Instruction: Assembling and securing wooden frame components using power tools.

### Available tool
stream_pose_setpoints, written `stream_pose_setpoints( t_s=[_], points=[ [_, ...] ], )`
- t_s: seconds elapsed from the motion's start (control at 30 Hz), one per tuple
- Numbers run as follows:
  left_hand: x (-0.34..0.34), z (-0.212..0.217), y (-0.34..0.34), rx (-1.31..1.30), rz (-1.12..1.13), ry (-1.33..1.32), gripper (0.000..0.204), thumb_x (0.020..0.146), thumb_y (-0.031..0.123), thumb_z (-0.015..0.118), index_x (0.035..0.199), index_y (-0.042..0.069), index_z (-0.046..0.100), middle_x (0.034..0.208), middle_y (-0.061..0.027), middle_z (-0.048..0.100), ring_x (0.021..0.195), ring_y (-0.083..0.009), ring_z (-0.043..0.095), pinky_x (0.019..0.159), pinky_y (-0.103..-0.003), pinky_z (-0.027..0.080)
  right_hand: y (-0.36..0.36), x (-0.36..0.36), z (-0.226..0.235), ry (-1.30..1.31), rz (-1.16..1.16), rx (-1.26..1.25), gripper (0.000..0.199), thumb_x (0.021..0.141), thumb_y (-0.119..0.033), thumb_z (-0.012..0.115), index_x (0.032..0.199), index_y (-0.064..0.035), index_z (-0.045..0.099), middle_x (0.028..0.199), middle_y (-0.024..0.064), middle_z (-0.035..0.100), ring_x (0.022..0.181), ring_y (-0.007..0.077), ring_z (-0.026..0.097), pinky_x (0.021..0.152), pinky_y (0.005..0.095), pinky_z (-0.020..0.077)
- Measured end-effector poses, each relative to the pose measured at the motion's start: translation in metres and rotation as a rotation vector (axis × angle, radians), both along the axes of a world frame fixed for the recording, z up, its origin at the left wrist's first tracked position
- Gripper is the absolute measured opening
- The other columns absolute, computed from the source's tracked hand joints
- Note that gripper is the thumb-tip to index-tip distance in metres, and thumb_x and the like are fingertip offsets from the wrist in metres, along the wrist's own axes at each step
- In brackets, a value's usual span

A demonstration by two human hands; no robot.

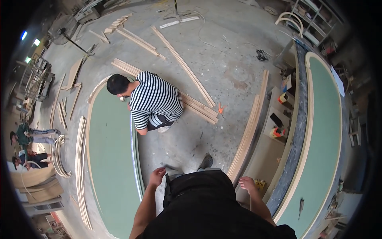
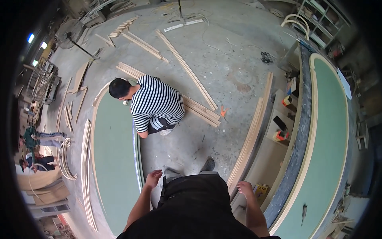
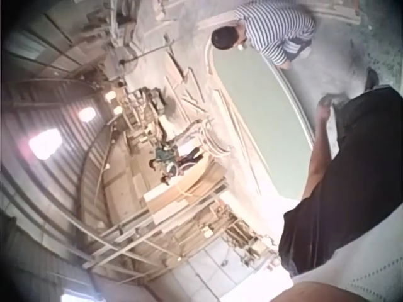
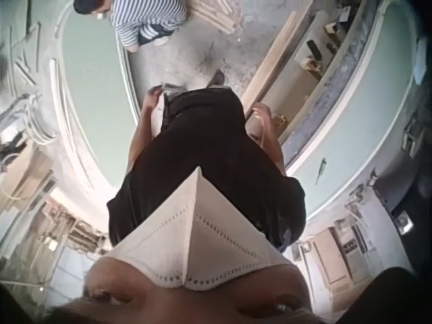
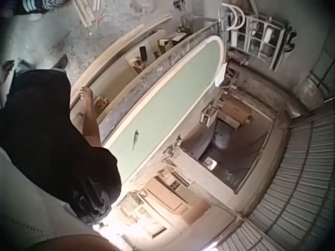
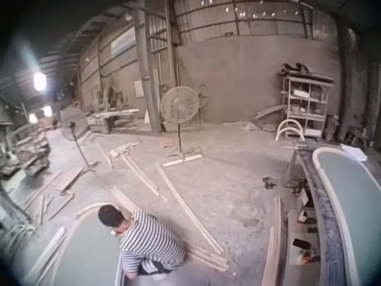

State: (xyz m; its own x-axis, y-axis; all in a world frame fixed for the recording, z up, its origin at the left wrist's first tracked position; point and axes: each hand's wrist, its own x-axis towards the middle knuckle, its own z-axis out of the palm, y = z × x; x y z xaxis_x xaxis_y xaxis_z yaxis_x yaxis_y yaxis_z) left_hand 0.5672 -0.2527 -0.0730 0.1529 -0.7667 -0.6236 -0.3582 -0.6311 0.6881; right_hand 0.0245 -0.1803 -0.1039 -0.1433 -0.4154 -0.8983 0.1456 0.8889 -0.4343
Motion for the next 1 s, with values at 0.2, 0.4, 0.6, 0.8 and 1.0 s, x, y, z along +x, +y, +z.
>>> stream_pose_setpoints(
  t_s=[0.2, 0.4, 0.6, 0.8, 1.0],
  points=[
    [-0.043, 0.029, -0.033, 0.068, -0.159, -0.125, 0.037, 0.091, 0.028, 0.067, 0.120, 0.004, 0.067, 0.109, -0.0152, 0.072, 0.101, -0.0219, 0.068, 0.090, -0.034, 0.052, -0.040, -0.050, 0.007, 0.074, -0.094, 0.043, 0.022, 0.085, -0.002, 0.060, 0.106, -0.0050, 0.065, 0.082, 0.0066, 0.068, 0.060, 0.0120, 0.058, 0.051, 0.0268, 0.0496],
    [-0.019, -0.013, 0.000, 0.271, -0.090, -0.202, 0.036, 0.088, 0.031, 0.070, 0.116, 0.009, 0.070, 0.112, -0.0127, 0.072, 0.105, -0.0264, 0.068, 0.089, -0.037, 0.053, -0.096, -0.051, -0.011, 0.055, -0.091, 0.026, 0.022, 0.088, -0.010, 0.060, 0.110, -0.0057, 0.062, 0.088, 0.0087, 0.069, 0.062, 0.0154, 0.060, 0.056, 0.0312, 0.0539],
    [-0.033, -0.038, -0.070, 0.429, -0.179, -0.189, 0.039, 0.088, 0.035, 0.069, 0.117, 0.010, 0.070, 0.113, -0.0128, 0.071, 0.108, -0.0265, 0.067, 0.092, -0.037, 0.051, -0.134, -0.054, -0.006, 0.017, -0.114, 0.061, 0.024, 0.087, -0.009, 0.061, 0.111, -0.0056, 0.062, 0.086, 0.0068, 0.068, 0.064, 0.0143, 0.060, 0.055, 0.0288, 0.0528],
    [-0.098, -0.050, -0.239, 0.228, -0.295, -0.092, 0.039, 0.088, 0.033, 0.068, 0.119, 0.009, 0.068, 0.112, -0.0152, 0.071, 0.108, -0.0303, 0.066, 0.094, -0.039, 0.051, -0.115, -0.149, -0.058, -0.405, -0.160, 0.198, 0.036, 0.096, -0.033, 0.044, 0.110, -0.0054, 0.061, 0.089, 0.0098, 0.066, 0.059, 0.0213, 0.058, 0.053, 0.0334, 0.0491],
    [-0.160, -0.031, -0.381, 0.166, -0.524, -0.112, 0.039, 0.087, 0.029, 0.066, 0.120, 0.008, 0.067, 0.120, -0.0177, 0.066, 0.114, -0.0347, 0.061, 0.099, -0.040, 0.048, -0.245, -0.141, -0.056, 0.290, 0.266, -0.012, 0.020, 0.091, -0.013, 0.059, 0.109, -0.0063, 0.063, 0.086, 0.0091, 0.067, 0.062, 0.0184, 0.059, 0.054, 0.0327, 0.0490]
  ],
)
